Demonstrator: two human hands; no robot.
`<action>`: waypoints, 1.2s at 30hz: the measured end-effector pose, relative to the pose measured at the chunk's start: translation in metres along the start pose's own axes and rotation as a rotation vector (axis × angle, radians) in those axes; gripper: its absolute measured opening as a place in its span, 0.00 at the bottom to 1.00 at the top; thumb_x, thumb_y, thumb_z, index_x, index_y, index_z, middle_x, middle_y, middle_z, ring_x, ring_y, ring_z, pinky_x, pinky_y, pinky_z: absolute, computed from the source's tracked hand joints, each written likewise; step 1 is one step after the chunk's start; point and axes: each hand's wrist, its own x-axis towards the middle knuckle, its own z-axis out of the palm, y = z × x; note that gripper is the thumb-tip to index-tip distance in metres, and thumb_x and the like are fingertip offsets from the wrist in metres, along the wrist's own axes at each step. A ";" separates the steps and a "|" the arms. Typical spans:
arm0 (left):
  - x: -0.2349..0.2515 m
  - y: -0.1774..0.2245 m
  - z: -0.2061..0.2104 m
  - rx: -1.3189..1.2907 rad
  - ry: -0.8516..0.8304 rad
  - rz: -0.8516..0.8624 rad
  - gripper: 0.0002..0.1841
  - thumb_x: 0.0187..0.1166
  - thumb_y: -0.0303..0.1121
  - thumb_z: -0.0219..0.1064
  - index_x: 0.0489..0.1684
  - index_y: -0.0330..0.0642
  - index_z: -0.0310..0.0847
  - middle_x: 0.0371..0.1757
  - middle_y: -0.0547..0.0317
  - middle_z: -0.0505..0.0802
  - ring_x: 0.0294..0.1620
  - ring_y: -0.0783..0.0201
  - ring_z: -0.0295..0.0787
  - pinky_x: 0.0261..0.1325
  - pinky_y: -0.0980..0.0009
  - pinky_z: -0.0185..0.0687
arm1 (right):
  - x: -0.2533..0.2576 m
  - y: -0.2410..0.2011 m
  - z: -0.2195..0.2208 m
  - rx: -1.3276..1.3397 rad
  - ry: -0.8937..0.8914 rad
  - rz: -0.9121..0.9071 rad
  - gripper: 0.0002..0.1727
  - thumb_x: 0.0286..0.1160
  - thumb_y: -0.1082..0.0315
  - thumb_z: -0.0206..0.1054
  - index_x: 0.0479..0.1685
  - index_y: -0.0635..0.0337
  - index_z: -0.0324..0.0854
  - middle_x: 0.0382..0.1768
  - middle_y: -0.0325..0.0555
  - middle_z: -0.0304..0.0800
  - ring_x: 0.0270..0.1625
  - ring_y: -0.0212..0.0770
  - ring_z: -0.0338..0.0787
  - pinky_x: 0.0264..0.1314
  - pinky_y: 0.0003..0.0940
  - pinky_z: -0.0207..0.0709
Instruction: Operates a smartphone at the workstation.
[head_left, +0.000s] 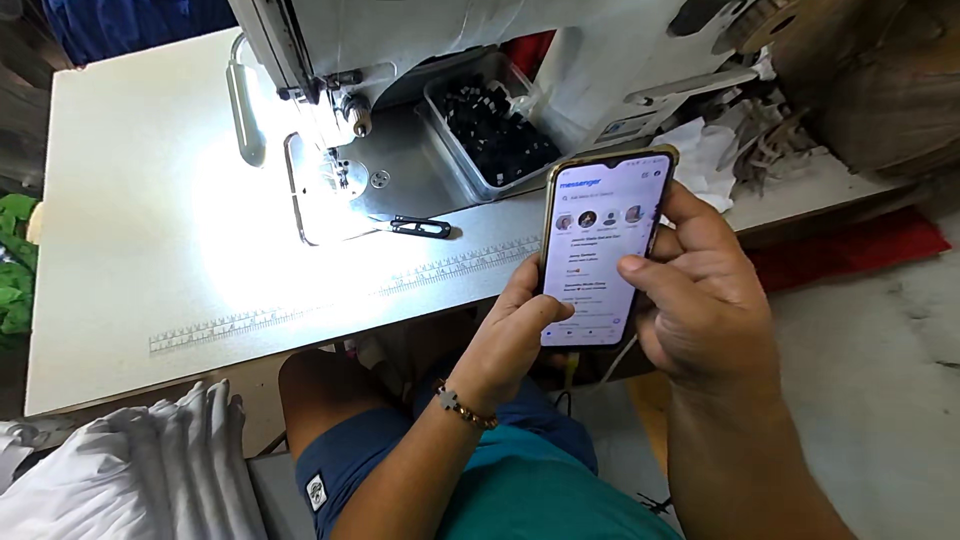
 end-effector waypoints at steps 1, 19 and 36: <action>-0.001 0.000 0.000 0.003 -0.003 0.001 0.26 0.80 0.32 0.46 0.80 0.55 0.64 0.56 0.57 0.88 0.38 0.70 0.88 0.30 0.77 0.82 | 0.000 0.000 0.000 -0.002 -0.002 -0.002 0.34 0.79 0.80 0.50 0.88 0.60 0.53 0.62 0.35 0.88 0.61 0.30 0.91 0.64 0.28 0.87; 0.015 -0.005 -0.004 -0.040 -0.026 0.036 0.27 0.78 0.26 0.46 0.80 0.46 0.62 0.60 0.53 0.84 0.49 0.66 0.88 0.36 0.71 0.86 | 0.003 -0.001 0.000 -0.020 -0.014 -0.021 0.35 0.76 0.82 0.51 0.87 0.62 0.52 0.62 0.36 0.87 0.62 0.30 0.90 0.65 0.28 0.87; 0.015 -0.010 -0.005 -0.035 -0.033 0.065 0.29 0.76 0.27 0.46 0.82 0.46 0.60 0.60 0.54 0.85 0.47 0.67 0.89 0.36 0.72 0.87 | 0.001 0.004 -0.004 -0.049 -0.072 -0.046 0.45 0.61 0.83 0.59 0.88 0.63 0.48 0.64 0.37 0.85 0.62 0.30 0.90 0.64 0.26 0.87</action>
